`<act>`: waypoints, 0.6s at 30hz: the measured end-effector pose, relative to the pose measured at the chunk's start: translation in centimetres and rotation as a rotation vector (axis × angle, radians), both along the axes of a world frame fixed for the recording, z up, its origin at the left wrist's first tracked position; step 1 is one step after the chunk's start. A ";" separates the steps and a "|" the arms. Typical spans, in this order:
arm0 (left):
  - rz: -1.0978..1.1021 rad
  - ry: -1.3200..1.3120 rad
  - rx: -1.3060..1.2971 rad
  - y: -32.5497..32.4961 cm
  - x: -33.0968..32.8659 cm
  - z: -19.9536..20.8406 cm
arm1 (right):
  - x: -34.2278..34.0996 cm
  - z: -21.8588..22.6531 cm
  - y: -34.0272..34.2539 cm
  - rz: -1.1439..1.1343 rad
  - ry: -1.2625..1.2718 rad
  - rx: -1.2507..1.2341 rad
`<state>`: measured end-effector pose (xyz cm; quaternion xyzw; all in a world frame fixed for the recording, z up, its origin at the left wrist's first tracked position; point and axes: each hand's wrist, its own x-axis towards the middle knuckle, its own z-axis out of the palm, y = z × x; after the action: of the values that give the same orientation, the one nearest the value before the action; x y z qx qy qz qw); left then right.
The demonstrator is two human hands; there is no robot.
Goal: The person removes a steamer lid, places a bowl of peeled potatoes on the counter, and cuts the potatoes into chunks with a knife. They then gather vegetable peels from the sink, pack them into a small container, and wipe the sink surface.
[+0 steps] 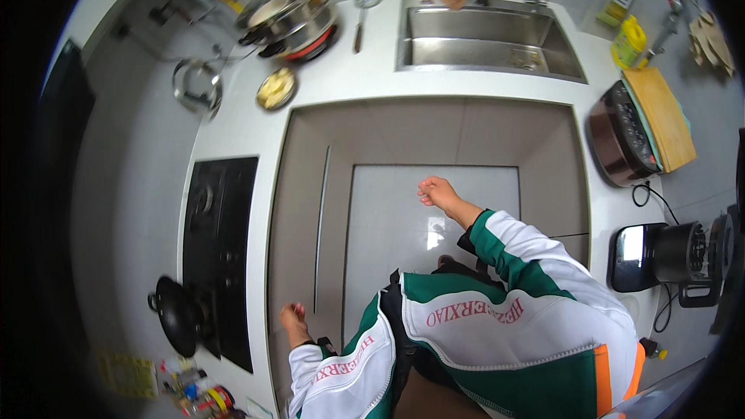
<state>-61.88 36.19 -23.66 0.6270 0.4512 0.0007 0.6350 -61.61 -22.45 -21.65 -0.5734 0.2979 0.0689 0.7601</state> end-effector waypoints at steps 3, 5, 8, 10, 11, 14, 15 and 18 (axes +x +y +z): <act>-0.330 -0.083 -0.048 -10.9 8.8 0.8 | -1.3 -0.2 -5.9 -0.134 0.016 0.004; -0.488 -0.110 -0.127 -18.0 14.1 1.6 | -1.6 -0.4 -9.1 -0.209 0.040 -0.004; -0.709 -0.141 -0.170 -28.4 21.1 3.9 | -0.9 -0.3 -14.7 -0.292 -0.012 -0.031; -0.848 -0.139 -0.197 -34.7 25.4 5.3 | -0.1 0.0 -19.3 -0.332 -0.085 -0.079; -0.896 -0.171 -0.227 -37.7 27.2 5.8 | 0.3 0.2 -21.5 -0.359 -0.065 -0.132; -1.006 -0.228 -0.287 -47.6 32.9 7.9 | 1.5 2.6 -28.4 -0.523 -0.080 -0.160; -1.040 -0.223 -0.294 -50.6 34.3 8.7 | 2.1 3.8 -30.7 -0.589 -0.069 -0.162; -1.188 -0.227 -0.301 -58.2 38.0 10.7 | 4.2 7.3 -36.3 -0.680 -0.128 -0.247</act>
<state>-23.89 -21.98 -13.01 0.6705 -0.0500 -0.3496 0.6525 -57.43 -58.74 -14.37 -0.5323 0.4293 -0.2602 0.6816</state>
